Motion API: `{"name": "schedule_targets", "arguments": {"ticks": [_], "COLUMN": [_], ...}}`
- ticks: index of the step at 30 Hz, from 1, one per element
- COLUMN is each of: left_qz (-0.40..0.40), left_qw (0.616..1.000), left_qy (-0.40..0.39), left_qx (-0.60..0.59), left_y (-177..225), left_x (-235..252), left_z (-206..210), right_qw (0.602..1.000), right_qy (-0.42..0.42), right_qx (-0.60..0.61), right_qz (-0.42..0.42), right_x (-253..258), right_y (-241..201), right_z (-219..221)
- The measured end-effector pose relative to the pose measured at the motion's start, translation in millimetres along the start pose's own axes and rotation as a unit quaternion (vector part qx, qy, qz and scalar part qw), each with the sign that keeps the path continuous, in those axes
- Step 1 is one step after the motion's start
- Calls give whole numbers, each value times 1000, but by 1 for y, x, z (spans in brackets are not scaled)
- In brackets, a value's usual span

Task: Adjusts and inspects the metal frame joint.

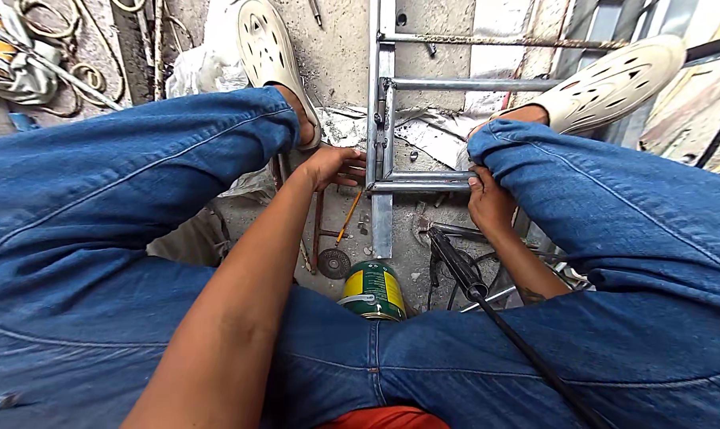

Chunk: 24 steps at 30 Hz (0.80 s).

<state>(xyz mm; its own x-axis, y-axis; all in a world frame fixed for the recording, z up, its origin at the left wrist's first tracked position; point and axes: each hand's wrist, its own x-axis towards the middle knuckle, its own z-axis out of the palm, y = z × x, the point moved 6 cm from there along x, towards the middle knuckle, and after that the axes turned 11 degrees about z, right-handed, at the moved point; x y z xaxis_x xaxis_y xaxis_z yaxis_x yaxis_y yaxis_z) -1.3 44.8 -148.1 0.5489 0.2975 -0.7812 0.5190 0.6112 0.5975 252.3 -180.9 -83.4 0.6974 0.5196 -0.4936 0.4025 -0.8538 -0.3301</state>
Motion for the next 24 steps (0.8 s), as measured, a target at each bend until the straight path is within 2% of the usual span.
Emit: {"name": "schedule_targets", "arguments": {"ticks": [4,7,9,11,13,15,24], "left_qz": [24,82,147,210,269,284,301], "left_qw": [999,975,910,821,745,700,647], "left_qy": [-16,25,73,90,73,51,35], "left_qx": [38,203,381,523,606,654,699], "left_y": [8,26,45,61,67,65,63], "left_x": [-5,-16,-26,-38,-42,-40,-36], "left_z": [3,12,21,39,56,64,67], "right_qw": [1000,1000,1000,1000,1000,1000,1000], "right_qy": [-1,4,9,10,14,16,10], "right_qx": [7,9,6,7,6,7,12], "right_qz": [7,7,6,4,-1,-4,8], "right_x": [-1,-1,-1,-2,-2,-2,-3], "right_y": [-1,0,0,0,1,0,1], "right_z": [-2,-1,-2,-2,-2,-3,-3]}}
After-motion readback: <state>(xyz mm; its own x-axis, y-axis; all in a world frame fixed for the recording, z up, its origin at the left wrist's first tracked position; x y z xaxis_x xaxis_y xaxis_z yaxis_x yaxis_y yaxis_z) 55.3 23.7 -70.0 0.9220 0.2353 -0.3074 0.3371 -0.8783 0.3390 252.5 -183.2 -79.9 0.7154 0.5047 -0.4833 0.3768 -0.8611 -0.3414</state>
